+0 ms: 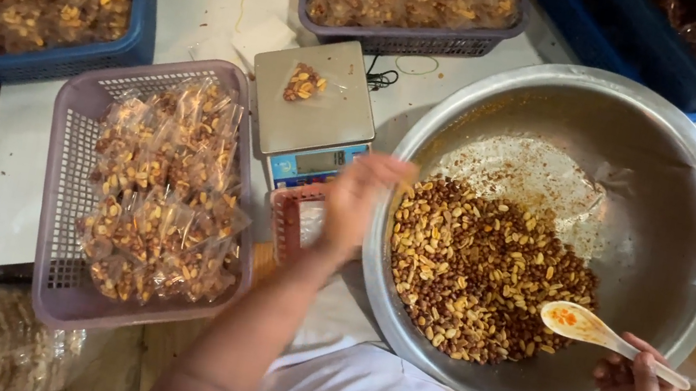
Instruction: Scooping roasted nuts from a large metal basin into small plastic bags and weighing them on a digital scale.
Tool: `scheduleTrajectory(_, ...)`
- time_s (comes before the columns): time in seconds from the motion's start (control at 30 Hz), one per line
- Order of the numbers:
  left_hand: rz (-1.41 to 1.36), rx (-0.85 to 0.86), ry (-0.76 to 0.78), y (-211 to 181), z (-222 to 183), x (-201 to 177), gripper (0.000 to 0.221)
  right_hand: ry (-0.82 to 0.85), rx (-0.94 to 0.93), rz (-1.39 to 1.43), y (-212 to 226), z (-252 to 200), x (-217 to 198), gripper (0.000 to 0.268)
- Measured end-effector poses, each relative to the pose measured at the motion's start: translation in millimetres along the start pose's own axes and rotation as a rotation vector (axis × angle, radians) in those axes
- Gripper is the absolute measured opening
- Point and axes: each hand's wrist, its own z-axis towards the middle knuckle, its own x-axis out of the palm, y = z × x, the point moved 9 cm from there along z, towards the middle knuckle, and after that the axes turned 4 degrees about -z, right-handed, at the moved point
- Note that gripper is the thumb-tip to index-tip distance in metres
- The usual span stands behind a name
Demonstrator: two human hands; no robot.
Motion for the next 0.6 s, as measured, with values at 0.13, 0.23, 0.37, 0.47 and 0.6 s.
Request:
scheduleTrajectory(0.13, 1.073, 0.188, -0.132, -35, 29, -87, 0.020, -0.024, 0.030, -0.005, -2, -2, 7, 0.020)
scheduleTrajectory(0.23, 1.625, -0.131, -0.074, 2, 55, -155, 0.049, -0.042, 0.044, -0.134, -7, -5, 18, 0.017)
scheduleTrajectory(0.37, 1.707, -0.284, -0.134, -3, 78, -163, 0.093, 0.038, 0.240, -0.708, -3, -29, 56, 0.029)
scheduleTrajectory(0.47, 1.272, 0.284, -0.342, -43, 76, -133, 0.041, 0.135, 0.300, -0.724, -60, -32, 58, 0.028)
scheduleTrajectory(0.6, 0.627, 0.230, -0.380, -44, 60, -87, 0.048, 0.176, 0.247, -0.618, -56, -35, 70, 0.027)
